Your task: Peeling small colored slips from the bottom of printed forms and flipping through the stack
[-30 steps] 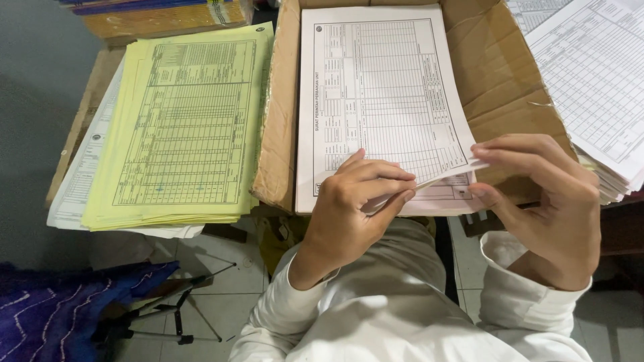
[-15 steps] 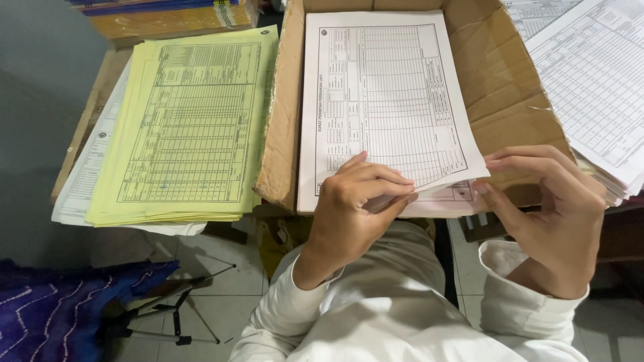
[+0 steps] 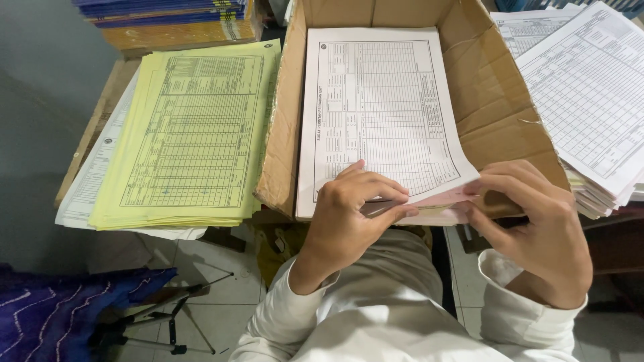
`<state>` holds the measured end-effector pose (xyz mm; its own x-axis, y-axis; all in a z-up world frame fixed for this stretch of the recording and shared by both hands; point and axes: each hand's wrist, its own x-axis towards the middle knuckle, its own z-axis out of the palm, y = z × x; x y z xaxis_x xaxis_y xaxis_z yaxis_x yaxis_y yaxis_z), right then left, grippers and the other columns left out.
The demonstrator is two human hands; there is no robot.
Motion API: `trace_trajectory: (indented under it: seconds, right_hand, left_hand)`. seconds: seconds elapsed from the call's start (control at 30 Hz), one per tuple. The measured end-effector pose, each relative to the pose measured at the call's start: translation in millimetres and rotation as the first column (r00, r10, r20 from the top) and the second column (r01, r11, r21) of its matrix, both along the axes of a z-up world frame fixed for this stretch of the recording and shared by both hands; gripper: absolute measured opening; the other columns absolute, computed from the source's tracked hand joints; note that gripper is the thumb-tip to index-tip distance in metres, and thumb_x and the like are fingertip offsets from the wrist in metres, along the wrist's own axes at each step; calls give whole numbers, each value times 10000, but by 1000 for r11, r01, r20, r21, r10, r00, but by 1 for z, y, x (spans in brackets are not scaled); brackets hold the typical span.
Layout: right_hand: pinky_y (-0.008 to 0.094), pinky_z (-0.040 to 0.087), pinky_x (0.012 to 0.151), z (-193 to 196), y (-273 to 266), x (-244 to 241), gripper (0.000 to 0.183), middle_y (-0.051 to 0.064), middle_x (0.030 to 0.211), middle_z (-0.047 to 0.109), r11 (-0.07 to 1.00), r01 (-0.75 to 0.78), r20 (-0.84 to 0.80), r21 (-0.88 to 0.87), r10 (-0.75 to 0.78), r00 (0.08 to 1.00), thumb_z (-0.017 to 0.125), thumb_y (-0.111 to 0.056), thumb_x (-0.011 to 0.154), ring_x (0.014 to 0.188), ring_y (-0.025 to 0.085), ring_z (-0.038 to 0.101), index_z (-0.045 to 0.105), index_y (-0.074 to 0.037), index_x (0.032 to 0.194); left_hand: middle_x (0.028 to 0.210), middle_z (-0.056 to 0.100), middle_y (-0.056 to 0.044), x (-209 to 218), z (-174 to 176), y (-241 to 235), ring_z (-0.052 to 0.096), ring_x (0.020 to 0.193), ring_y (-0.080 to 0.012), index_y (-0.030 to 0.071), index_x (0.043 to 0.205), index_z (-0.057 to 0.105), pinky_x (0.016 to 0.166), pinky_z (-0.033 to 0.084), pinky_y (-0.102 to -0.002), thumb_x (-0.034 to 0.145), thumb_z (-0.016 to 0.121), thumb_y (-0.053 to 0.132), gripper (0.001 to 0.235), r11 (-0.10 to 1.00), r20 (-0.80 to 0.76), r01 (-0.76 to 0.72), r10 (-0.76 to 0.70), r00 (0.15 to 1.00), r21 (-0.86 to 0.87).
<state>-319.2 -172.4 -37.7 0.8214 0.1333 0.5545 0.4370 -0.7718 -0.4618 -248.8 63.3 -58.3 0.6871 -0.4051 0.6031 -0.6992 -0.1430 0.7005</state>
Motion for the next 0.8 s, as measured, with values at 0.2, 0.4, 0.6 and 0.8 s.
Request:
trace_trajectory:
  seconds: [0.2, 0.4, 0.6, 0.8]
  right_hand:
    - [333, 555, 919, 5, 4, 0, 377, 107, 1037, 718, 995, -82, -17, -57, 81, 997, 755, -51, 897, 961, 218, 671, 688, 29, 1260]
    - [340, 544, 880, 4, 2, 1, 28, 111, 987, 724, 989, -137, 4, -64, 137, 991, 768, -66, 879, 932, 228, 680, 766, -45, 897]
    - [333, 548, 871, 5, 2, 4, 58, 92, 957, 728, 986, -130, 43, -105, 135, 990, 781, -44, 873, 905, 217, 681, 731, -16, 866]
    - [373, 549, 922, 1, -3, 5, 125, 58, 1008, 764, 974, -163, 39, -158, 171, 984, 706, -47, 933, 983, 249, 724, 720, -43, 1058]
  left_hand:
    - [934, 785, -52, 1, -4, 1, 743, 856, -187, 67, 941, 735, 930, 551, -379, 788, 891, 174, 243, 997, 65, 0, -5, 998, 71]
    - [962, 787, -83, -2, -4, 0, 760, 835, -192, 63, 1000, 713, 1106, 497, -578, 892, 788, 119, 142, 991, 10, 7, -9, 1000, 134]
    - [722, 592, -9, -12, 6, -3, 544, 581, -148, 63, 936, 562, 1116, 477, -592, 974, 649, 56, 95, 976, 153, -107, 78, 985, 191]
    - [739, 547, -21, -13, 2, -8, 542, 598, -171, 82, 984, 490, 766, 534, -368, 845, 771, -64, 346, 941, 241, -192, 125, 963, 278]
